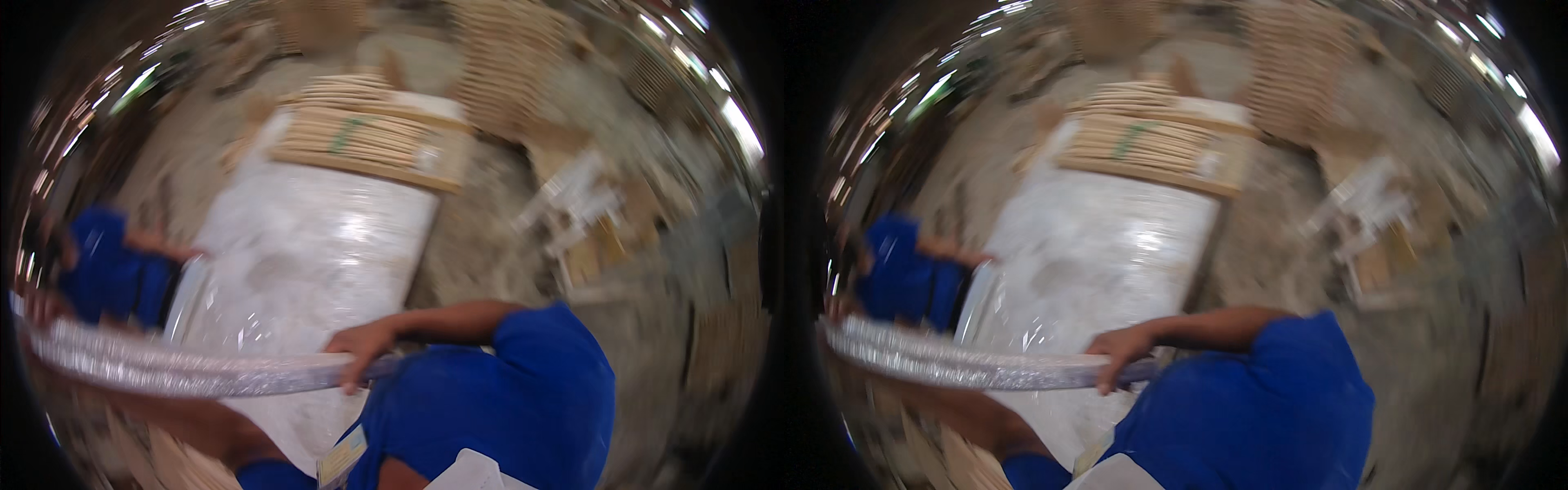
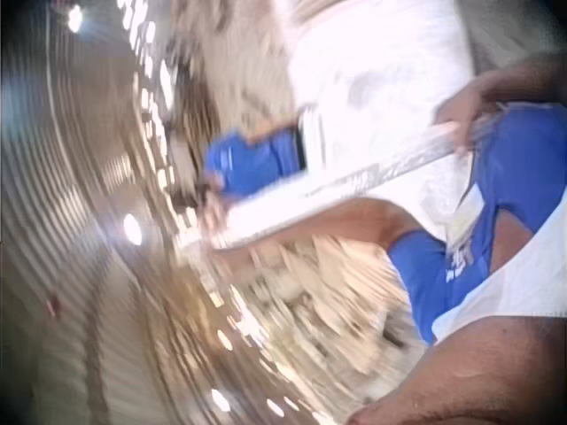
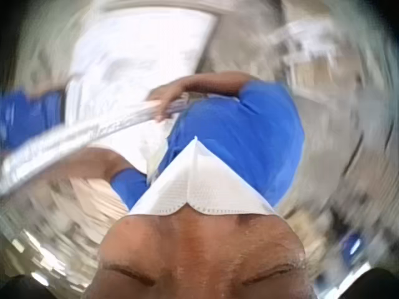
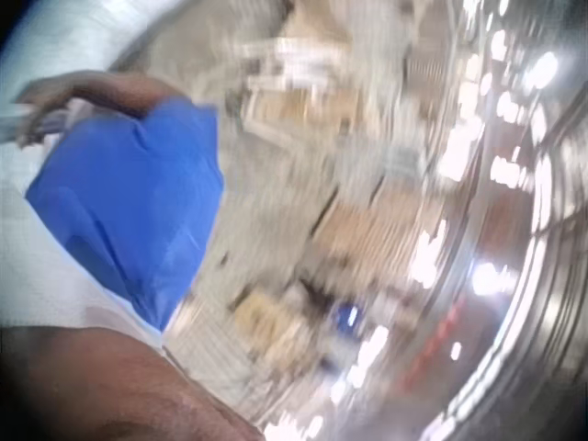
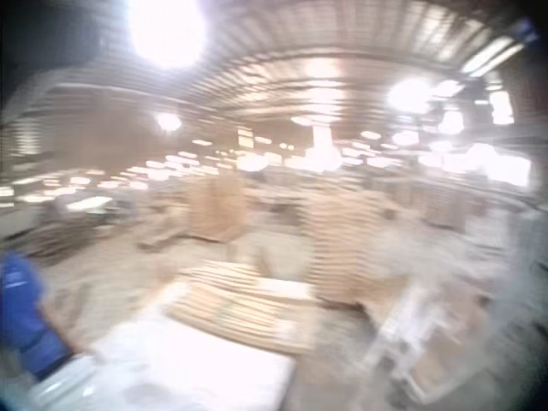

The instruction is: The person wraps bundles of wooden sticks with plastic film on a workbench. They pull the film from a roll, place the sticks on the film, and roll the film around the sticks to secure them. The person repeats this process for multiple bundles of sticks.

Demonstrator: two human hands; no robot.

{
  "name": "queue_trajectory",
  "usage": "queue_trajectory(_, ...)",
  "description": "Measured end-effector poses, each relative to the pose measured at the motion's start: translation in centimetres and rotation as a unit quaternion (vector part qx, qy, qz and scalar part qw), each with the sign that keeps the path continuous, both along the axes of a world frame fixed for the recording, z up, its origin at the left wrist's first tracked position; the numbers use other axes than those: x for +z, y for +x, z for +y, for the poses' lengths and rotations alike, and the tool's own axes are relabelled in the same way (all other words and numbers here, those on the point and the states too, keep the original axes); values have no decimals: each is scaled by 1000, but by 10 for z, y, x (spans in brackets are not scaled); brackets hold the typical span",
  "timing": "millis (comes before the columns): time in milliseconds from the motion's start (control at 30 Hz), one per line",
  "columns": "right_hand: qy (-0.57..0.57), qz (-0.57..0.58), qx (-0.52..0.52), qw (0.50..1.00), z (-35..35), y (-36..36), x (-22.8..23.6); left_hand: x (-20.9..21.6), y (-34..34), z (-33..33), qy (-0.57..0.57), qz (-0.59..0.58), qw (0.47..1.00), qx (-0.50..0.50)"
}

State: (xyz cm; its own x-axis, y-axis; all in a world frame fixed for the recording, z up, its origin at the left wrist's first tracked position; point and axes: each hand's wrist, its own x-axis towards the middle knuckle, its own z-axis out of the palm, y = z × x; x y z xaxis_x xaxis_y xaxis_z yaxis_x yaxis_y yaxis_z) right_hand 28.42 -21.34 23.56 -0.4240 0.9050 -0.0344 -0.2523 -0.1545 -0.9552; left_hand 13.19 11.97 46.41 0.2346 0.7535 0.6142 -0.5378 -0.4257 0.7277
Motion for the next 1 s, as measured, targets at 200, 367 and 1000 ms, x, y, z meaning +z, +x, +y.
queue_trajectory(200,22,-3,-343,939,-51,35,-11,-156,151,-127,9,147,959,-243)
queue_trajectory(367,-20,50,-673,738,-104,100,-36,-269,190,-256,52,457,792,-401)
queue_trajectory(1000,-506,-172,-794,288,-669,585,-304,-404,324,-400,-27,843,467,-267)
